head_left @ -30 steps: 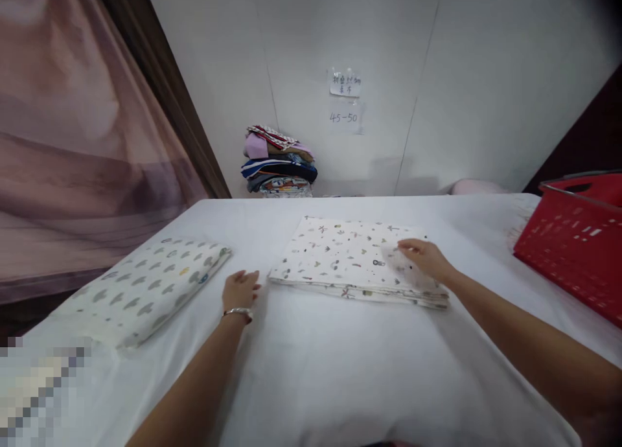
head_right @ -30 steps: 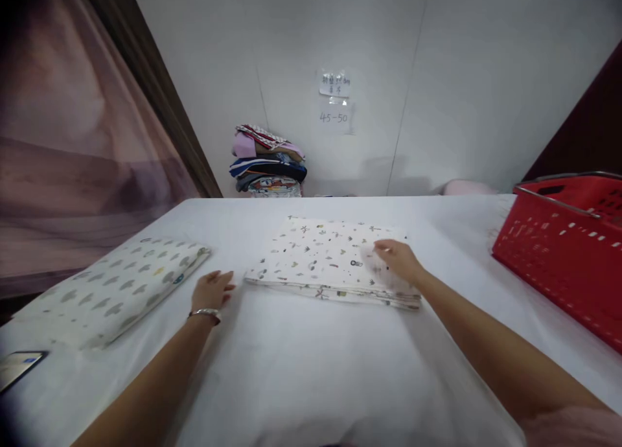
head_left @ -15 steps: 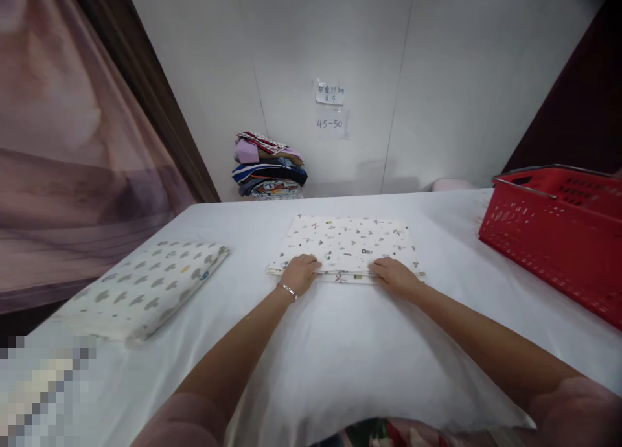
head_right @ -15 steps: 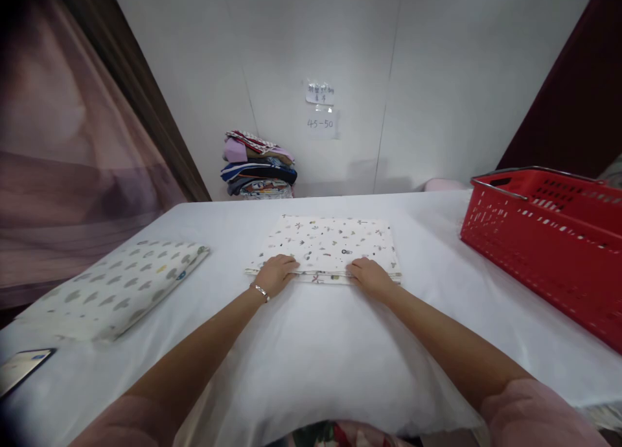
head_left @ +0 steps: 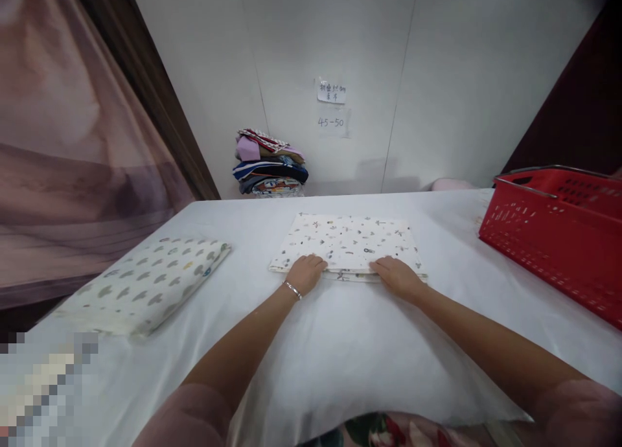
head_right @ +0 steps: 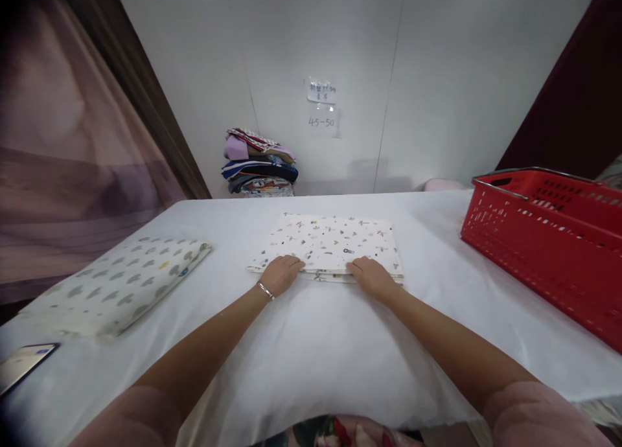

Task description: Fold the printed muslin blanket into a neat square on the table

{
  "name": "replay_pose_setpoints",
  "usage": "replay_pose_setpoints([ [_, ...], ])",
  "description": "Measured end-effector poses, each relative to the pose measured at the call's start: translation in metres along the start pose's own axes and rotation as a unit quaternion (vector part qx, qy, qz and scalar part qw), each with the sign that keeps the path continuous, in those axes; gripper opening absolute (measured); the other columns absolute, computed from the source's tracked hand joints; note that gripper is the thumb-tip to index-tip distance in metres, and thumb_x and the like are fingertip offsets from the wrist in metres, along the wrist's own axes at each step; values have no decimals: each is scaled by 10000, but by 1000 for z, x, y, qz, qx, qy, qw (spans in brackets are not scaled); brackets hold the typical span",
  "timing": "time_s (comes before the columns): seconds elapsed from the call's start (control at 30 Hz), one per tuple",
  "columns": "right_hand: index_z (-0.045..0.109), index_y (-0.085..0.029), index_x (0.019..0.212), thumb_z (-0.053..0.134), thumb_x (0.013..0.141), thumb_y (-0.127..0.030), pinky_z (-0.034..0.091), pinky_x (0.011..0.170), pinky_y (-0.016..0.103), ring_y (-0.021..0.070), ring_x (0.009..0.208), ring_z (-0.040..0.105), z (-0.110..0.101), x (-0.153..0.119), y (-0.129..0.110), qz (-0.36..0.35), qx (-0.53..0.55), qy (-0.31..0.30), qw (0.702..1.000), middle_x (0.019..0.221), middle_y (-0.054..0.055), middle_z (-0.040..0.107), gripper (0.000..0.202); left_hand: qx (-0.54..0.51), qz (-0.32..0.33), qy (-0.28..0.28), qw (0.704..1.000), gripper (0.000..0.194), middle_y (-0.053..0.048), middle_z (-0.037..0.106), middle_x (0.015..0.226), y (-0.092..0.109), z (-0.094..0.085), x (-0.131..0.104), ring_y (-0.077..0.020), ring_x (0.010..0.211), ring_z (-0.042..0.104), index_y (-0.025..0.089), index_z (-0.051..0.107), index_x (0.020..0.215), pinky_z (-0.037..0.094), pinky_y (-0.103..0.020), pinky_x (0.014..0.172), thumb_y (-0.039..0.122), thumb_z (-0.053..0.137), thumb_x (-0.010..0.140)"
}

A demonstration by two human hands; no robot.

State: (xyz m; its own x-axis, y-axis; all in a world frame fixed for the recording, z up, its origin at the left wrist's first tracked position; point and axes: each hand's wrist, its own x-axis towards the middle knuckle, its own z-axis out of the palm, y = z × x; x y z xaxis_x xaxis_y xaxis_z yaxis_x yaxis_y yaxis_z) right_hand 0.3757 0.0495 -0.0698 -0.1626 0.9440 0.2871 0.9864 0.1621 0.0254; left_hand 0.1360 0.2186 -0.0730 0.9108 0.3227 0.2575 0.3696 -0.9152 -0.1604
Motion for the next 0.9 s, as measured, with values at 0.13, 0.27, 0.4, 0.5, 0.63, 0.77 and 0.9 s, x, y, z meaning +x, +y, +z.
replay_pose_setpoints([
  [0.13,553,-173,1102,339,831,-105,397,747,323,201,882,499,2,-9,-8,-29,15,16,999,1040,93,586,352,-20,16,-13,1000,270,-49,598,990,1,0,-8,-186,911,512,197,576,990,382,-319,752,90,406,810],
  [0.27,526,-156,1150,362,799,-87,403,759,347,212,917,498,8,-16,-6,-36,29,42,998,1075,115,567,394,-52,20,-4,998,312,-60,587,1028,1,-2,-11,-192,944,501,181,563,1035,390,-320,777,86,425,772],
  [0.4,456,-175,1226,366,800,-105,398,825,388,222,1010,485,7,-33,0,-16,35,56,998,1151,111,536,441,-76,34,12,996,486,-73,547,1133,-9,-3,-18,-195,1029,471,174,492,1167,373,-339,858,42,437,702],
  [0.5,434,-182,1248,358,798,-86,385,860,397,215,1035,481,0,-47,5,21,29,50,998,1150,106,540,466,-72,9,2,997,545,-73,534,1166,-21,-3,-21,-198,1074,455,186,491,1178,364,-351,887,7,422,668],
  [0.63,473,-167,1210,364,787,-46,380,860,387,214,1029,484,-6,-54,9,70,5,45,996,1125,104,560,454,-48,-44,-24,998,545,-77,535,1175,-34,-4,-16,-216,1092,457,194,528,1150,384,-369,867,-13,404,662],
  [0.77,527,-167,1155,364,801,-47,392,847,369,212,1007,500,-5,-55,11,83,9,57,995,1106,100,576,407,-13,-96,-48,994,531,-87,547,1168,-43,-5,-19,-233,1082,475,186,561,1123,410,-369,831,-30,378,674],
  [0.9,535,-203,1150,366,834,-108,404,865,361,198,1019,509,-8,-65,15,53,70,82,993,1120,84,575,370,-13,-105,-41,994,489,-70,586,1121,-52,-5,-36,-225,1027,514,189,587,1095,420,-365,837,-1,368,701],
])
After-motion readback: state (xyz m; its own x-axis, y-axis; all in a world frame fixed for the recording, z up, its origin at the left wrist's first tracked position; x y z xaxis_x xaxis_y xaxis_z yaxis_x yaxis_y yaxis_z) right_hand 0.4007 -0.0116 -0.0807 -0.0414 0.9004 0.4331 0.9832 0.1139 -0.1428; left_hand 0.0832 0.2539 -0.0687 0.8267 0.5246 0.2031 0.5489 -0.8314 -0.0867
